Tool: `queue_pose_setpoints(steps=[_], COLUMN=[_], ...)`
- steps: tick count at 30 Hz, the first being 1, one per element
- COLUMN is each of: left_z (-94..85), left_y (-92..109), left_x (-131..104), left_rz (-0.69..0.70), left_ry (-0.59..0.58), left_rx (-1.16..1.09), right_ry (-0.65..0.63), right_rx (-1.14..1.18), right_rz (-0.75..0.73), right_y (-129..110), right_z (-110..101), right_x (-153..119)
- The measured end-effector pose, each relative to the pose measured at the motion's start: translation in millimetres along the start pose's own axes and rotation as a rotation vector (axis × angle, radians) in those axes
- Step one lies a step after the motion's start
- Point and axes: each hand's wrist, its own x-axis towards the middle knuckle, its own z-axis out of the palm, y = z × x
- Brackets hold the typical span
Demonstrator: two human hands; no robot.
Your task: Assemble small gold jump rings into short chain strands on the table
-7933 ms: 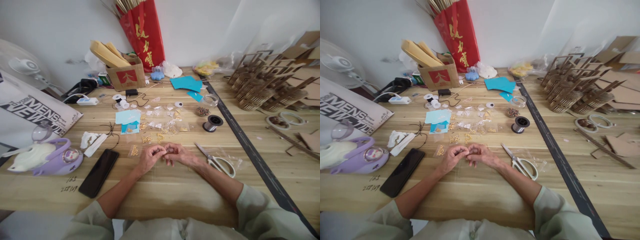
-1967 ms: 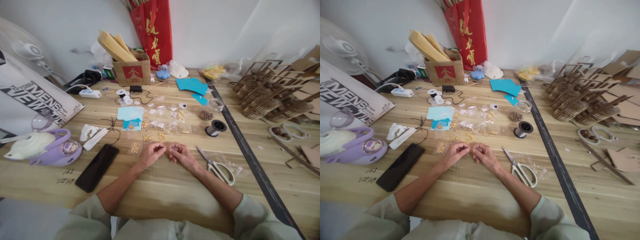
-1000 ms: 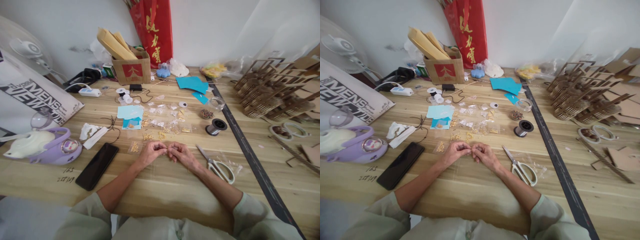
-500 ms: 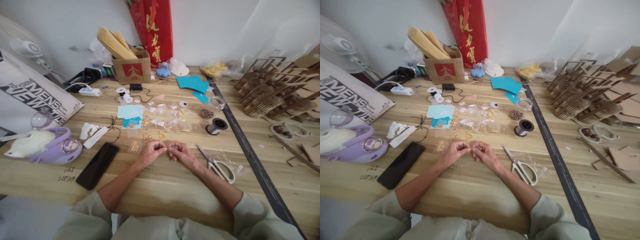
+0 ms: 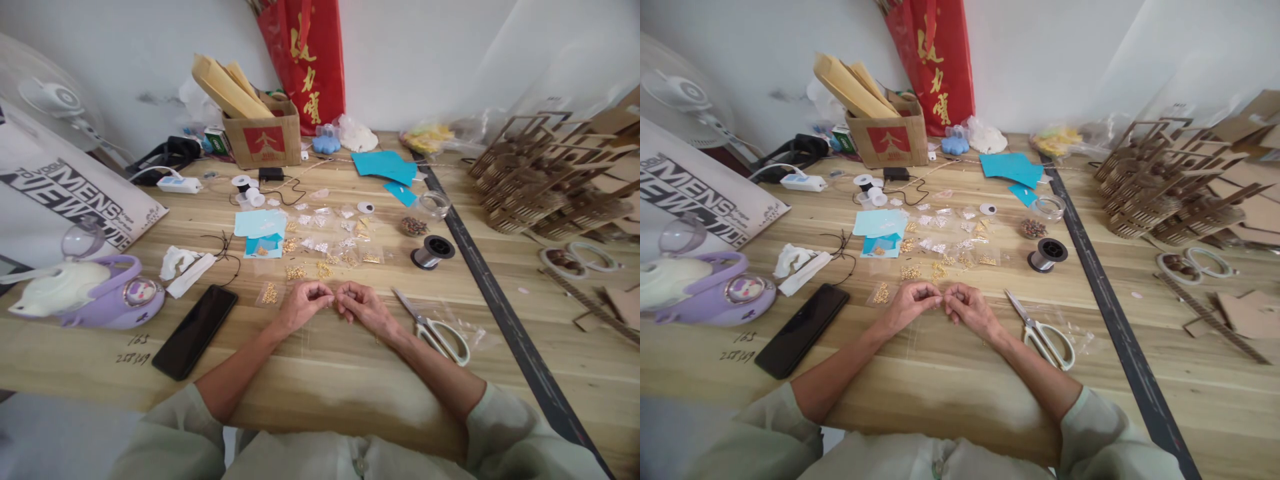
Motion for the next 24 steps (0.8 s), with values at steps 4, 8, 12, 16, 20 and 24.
queue_pose_setpoints(steps=[4,8,12,16,20,24], left_z=[0.2,0.0,-0.6,-0.9,-1.6,-2.7], left_y=[0.8,2.2,2.9,1.0,-0.2,1.5], left_x=[-0.5,-1.3,-1.7,-1.4,0.5,2.5], left_rz=[0.016,0.046,0.042,0.034,-0.004,-0.044], left_ry=[0.009,0.019,0.009,-0.010,-0.023,-0.010], left_rx=[0.052,0.106,0.120,0.097,0.033,-0.083], right_ry=[-0.004,0.001,0.002,-0.004,0.008,0.024], right_rx=[-0.004,-0.022,-0.018,-0.013,0.010,0.026], right_rz=[0.000,-0.001,-0.006,-0.001,0.005,0.001], right_y=[0.6,-1.0,-2.1,-0.9,1.6,1.0], right_z=[-0.3,0.0,0.2,0.2,-0.4,-0.9], right_x=[0.4,0.1,-0.5,-0.5,0.0,0.6])
